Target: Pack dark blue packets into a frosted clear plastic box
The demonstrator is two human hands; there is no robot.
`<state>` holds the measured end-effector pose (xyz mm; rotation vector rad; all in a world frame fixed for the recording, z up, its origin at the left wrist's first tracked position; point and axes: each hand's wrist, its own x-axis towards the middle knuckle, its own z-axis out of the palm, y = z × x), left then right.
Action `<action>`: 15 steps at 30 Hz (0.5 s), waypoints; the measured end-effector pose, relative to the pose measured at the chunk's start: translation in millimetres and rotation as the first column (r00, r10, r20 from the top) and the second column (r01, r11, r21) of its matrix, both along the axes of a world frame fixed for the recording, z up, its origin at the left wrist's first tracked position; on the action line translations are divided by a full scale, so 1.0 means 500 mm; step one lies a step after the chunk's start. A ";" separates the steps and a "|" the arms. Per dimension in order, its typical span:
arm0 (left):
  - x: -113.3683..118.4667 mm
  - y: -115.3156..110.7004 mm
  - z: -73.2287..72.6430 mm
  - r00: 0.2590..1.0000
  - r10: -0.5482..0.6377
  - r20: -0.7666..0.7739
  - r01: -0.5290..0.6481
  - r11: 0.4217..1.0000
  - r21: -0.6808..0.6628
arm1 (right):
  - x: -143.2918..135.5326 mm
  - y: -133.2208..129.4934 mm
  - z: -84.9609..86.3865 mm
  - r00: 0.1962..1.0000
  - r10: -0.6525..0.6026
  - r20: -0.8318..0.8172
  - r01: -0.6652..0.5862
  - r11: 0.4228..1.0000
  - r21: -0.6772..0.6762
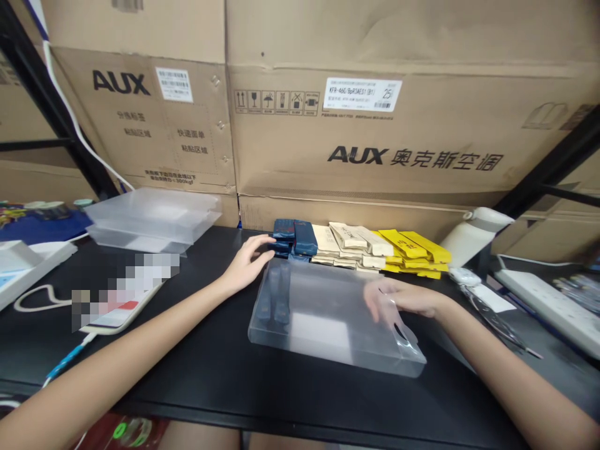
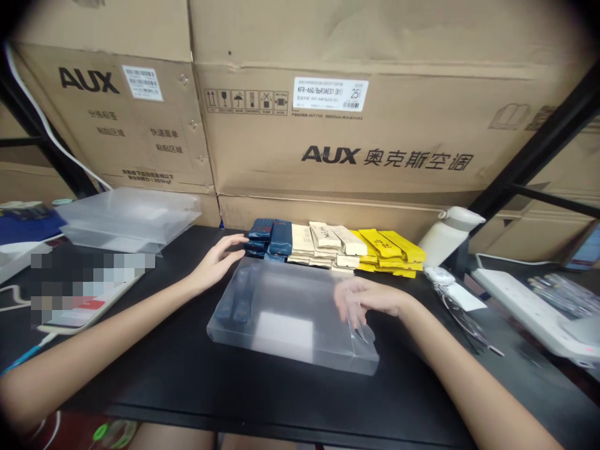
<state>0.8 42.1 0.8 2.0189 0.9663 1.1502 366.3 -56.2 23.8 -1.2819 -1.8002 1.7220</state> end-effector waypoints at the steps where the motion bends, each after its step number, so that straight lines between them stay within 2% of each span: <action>1: 0.006 0.017 0.000 0.999 0.030 -0.014 -0.030 0.999 0.023 | 0.001 0.000 -0.001 1.000 0.001 -0.004 -0.001 1.000 0.001; 3: 0.021 0.050 -0.002 0.993 0.057 -0.108 -0.051 0.997 0.055 | 0.003 0.000 -0.004 1.000 0.003 -0.010 -0.003 1.000 -0.001; 5: 0.037 0.076 -0.005 0.989 0.056 -0.138 -0.055 0.998 0.013 | 0.004 0.000 -0.005 1.000 -0.005 -0.009 0.005 1.000 -0.002; 8: 0.055 0.101 -0.015 0.998 0.006 -0.061 -0.011 0.997 -0.075 | 0.006 0.001 -0.007 1.000 -0.004 -0.005 0.004 1.000 0.002; 12: 0.059 0.114 -0.029 0.997 -0.042 0.059 0.044 0.998 -0.038 | 0.007 0.002 -0.009 1.000 -0.001 -0.003 0.001 1.000 0.006; 15: 0.056 0.114 -0.038 0.996 -0.028 0.085 0.030 0.999 -0.021 | 0.004 0.001 -0.007 1.000 -0.008 -0.008 0.008 1.000 -0.005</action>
